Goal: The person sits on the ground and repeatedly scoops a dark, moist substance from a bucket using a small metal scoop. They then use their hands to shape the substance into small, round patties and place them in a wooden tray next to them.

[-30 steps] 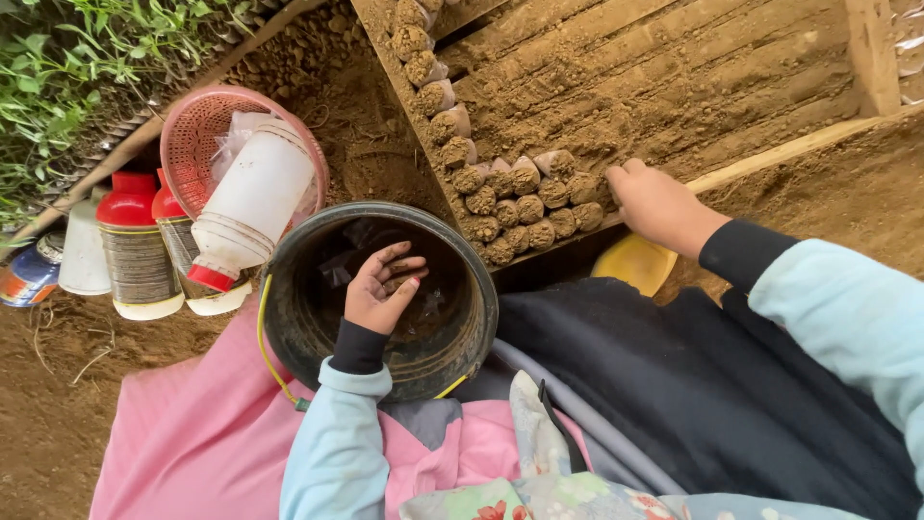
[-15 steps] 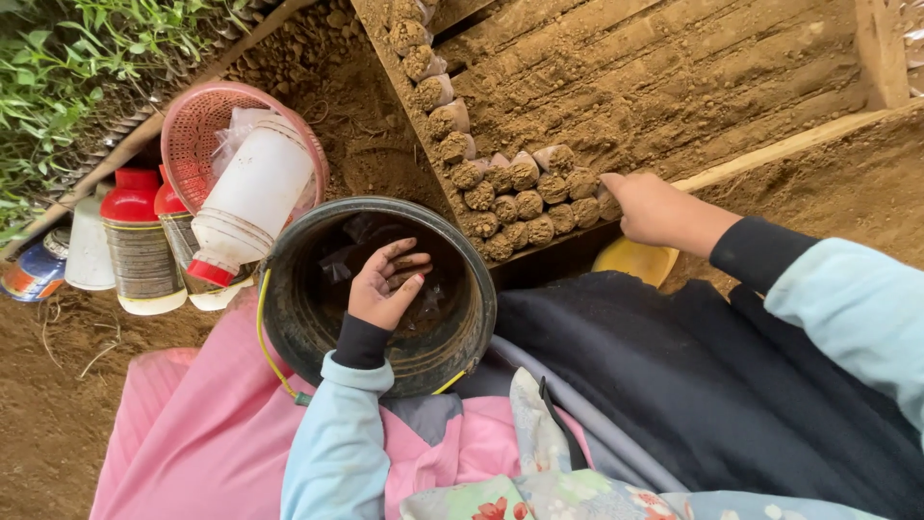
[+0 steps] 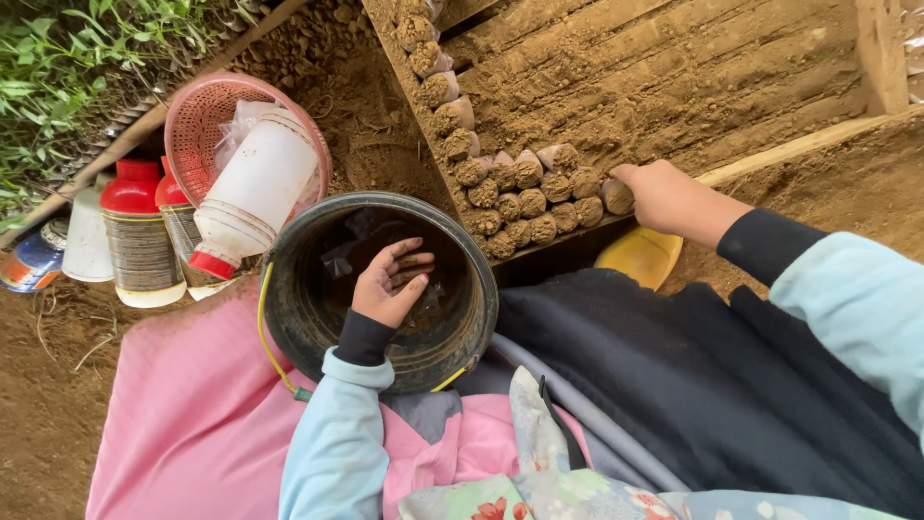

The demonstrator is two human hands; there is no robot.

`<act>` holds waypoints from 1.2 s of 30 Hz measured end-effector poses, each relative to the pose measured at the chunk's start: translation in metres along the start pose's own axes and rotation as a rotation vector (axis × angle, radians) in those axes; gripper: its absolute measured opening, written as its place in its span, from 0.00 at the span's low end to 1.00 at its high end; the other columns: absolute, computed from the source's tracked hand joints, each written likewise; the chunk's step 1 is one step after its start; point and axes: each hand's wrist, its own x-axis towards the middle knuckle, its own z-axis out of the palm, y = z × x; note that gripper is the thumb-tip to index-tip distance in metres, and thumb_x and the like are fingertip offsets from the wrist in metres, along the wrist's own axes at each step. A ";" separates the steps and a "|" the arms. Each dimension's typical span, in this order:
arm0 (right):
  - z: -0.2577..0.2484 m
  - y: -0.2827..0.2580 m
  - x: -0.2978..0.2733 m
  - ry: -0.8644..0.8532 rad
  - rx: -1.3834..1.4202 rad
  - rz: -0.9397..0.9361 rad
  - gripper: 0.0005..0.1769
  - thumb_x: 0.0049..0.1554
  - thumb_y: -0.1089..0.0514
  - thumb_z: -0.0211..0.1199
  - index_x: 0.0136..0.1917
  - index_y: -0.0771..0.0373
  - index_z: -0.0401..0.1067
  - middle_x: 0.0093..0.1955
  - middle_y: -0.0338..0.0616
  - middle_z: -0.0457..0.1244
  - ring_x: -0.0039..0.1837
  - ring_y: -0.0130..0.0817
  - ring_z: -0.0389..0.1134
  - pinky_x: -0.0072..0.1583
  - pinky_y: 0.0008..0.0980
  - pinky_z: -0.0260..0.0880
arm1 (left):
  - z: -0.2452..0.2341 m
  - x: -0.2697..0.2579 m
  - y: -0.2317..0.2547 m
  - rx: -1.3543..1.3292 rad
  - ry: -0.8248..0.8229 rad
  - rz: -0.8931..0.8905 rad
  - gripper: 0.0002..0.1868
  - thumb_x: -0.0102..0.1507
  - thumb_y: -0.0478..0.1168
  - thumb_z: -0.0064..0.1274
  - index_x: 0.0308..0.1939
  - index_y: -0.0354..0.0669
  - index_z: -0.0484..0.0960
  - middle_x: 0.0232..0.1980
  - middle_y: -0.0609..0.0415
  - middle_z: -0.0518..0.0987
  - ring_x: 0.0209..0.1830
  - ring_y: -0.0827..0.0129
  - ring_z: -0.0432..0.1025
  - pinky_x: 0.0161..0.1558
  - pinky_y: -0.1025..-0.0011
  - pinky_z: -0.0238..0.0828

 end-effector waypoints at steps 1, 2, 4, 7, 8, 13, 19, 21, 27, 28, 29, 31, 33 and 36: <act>-0.004 -0.004 -0.003 0.001 -0.001 -0.001 0.34 0.58 0.67 0.56 0.77 0.64 0.61 0.60 0.71 0.68 0.64 0.62 0.70 0.61 0.52 0.76 | 0.000 0.000 0.002 0.000 0.001 0.001 0.29 0.65 0.29 0.58 0.71 0.41 0.73 0.57 0.39 0.84 0.58 0.55 0.79 0.57 0.58 0.79; -0.008 -0.008 -0.007 -0.009 -0.003 0.003 0.32 0.59 0.67 0.56 0.77 0.64 0.62 0.60 0.71 0.68 0.64 0.62 0.70 0.60 0.52 0.76 | 0.000 -0.001 0.003 0.010 0.001 -0.001 0.29 0.65 0.29 0.58 0.71 0.41 0.74 0.57 0.39 0.84 0.58 0.54 0.79 0.58 0.57 0.78; -0.011 -0.014 -0.011 -0.019 -0.006 0.005 0.31 0.59 0.67 0.55 0.76 0.65 0.62 0.60 0.72 0.68 0.64 0.62 0.70 0.60 0.51 0.77 | 0.000 -0.001 0.002 0.019 0.003 -0.003 0.29 0.65 0.29 0.58 0.71 0.41 0.74 0.57 0.39 0.84 0.59 0.53 0.79 0.58 0.56 0.78; -0.012 -0.020 -0.011 -0.022 -0.024 0.008 0.30 0.59 0.66 0.56 0.75 0.63 0.64 0.60 0.69 0.69 0.64 0.59 0.71 0.58 0.49 0.78 | 0.000 -0.001 -0.002 0.009 0.000 -0.006 0.29 0.65 0.30 0.59 0.71 0.43 0.74 0.57 0.40 0.84 0.59 0.54 0.79 0.59 0.56 0.78; -0.013 -0.021 -0.012 -0.031 -0.048 0.010 0.30 0.59 0.66 0.57 0.75 0.64 0.65 0.59 0.69 0.69 0.63 0.59 0.72 0.57 0.48 0.79 | 0.000 -0.001 0.001 0.025 -0.001 -0.010 0.29 0.65 0.29 0.58 0.71 0.43 0.74 0.57 0.40 0.84 0.59 0.53 0.79 0.59 0.55 0.78; -0.019 -0.023 -0.020 -0.040 -0.079 -0.016 0.30 0.58 0.67 0.59 0.74 0.68 0.65 0.57 0.70 0.70 0.60 0.59 0.74 0.54 0.47 0.80 | 0.002 -0.002 0.003 0.039 -0.001 -0.027 0.30 0.64 0.29 0.59 0.71 0.43 0.74 0.57 0.40 0.84 0.59 0.53 0.79 0.59 0.55 0.78; -0.014 -0.001 -0.004 0.045 -0.077 -0.009 0.27 0.57 0.65 0.63 0.70 0.68 0.71 0.55 0.66 0.71 0.61 0.60 0.73 0.55 0.50 0.79 | 0.003 -0.002 0.009 0.060 -0.003 -0.058 0.30 0.63 0.29 0.59 0.71 0.44 0.75 0.58 0.41 0.84 0.60 0.55 0.79 0.60 0.55 0.77; -0.009 0.009 0.005 0.055 -0.072 0.022 0.28 0.55 0.62 0.68 0.69 0.66 0.72 0.54 0.63 0.72 0.60 0.58 0.74 0.55 0.50 0.79 | 0.004 -0.003 0.010 0.081 -0.004 -0.065 0.29 0.64 0.29 0.59 0.70 0.45 0.75 0.58 0.40 0.84 0.60 0.52 0.78 0.60 0.54 0.77; -0.016 0.009 0.000 0.075 -0.031 0.032 0.22 0.56 0.64 0.65 0.64 0.64 0.77 0.53 0.58 0.74 0.60 0.57 0.74 0.57 0.51 0.78 | 0.005 -0.003 0.010 0.084 -0.008 -0.083 0.31 0.63 0.29 0.59 0.71 0.44 0.75 0.59 0.40 0.83 0.61 0.53 0.77 0.61 0.54 0.76; -0.012 0.013 0.004 0.074 -0.030 0.032 0.22 0.56 0.64 0.65 0.64 0.64 0.77 0.53 0.58 0.74 0.60 0.57 0.74 0.57 0.51 0.78 | 0.005 -0.003 0.010 0.084 -0.008 -0.084 0.31 0.63 0.29 0.59 0.71 0.44 0.75 0.59 0.40 0.83 0.61 0.53 0.77 0.61 0.54 0.76; -0.008 0.016 0.008 0.076 -0.017 0.028 0.21 0.55 0.63 0.66 0.63 0.64 0.78 0.52 0.55 0.74 0.60 0.55 0.74 0.57 0.51 0.78 | 0.005 -0.003 0.011 0.084 -0.009 -0.083 0.31 0.63 0.28 0.59 0.71 0.44 0.74 0.59 0.40 0.83 0.61 0.53 0.77 0.61 0.54 0.76; -0.005 0.020 0.012 0.079 -0.004 0.023 0.20 0.54 0.63 0.67 0.61 0.63 0.79 0.52 0.52 0.74 0.60 0.53 0.74 0.57 0.51 0.78 | 0.005 -0.003 0.011 0.084 -0.011 -0.080 0.31 0.63 0.28 0.59 0.71 0.44 0.74 0.59 0.40 0.83 0.61 0.53 0.77 0.61 0.54 0.75; -0.004 0.019 0.012 0.068 -0.002 0.035 0.19 0.55 0.62 0.65 0.60 0.62 0.80 0.52 0.50 0.75 0.61 0.53 0.74 0.58 0.51 0.77 | 0.005 -0.003 0.010 0.080 -0.020 -0.078 0.32 0.63 0.28 0.60 0.71 0.44 0.74 0.59 0.40 0.83 0.61 0.52 0.77 0.61 0.53 0.75; -0.002 0.022 0.015 0.068 -0.032 0.038 0.18 0.55 0.60 0.66 0.59 0.60 0.81 0.52 0.47 0.75 0.60 0.51 0.74 0.58 0.49 0.78 | 0.005 -0.003 0.012 0.087 -0.026 -0.078 0.32 0.63 0.28 0.59 0.71 0.43 0.74 0.60 0.38 0.83 0.62 0.50 0.77 0.61 0.52 0.75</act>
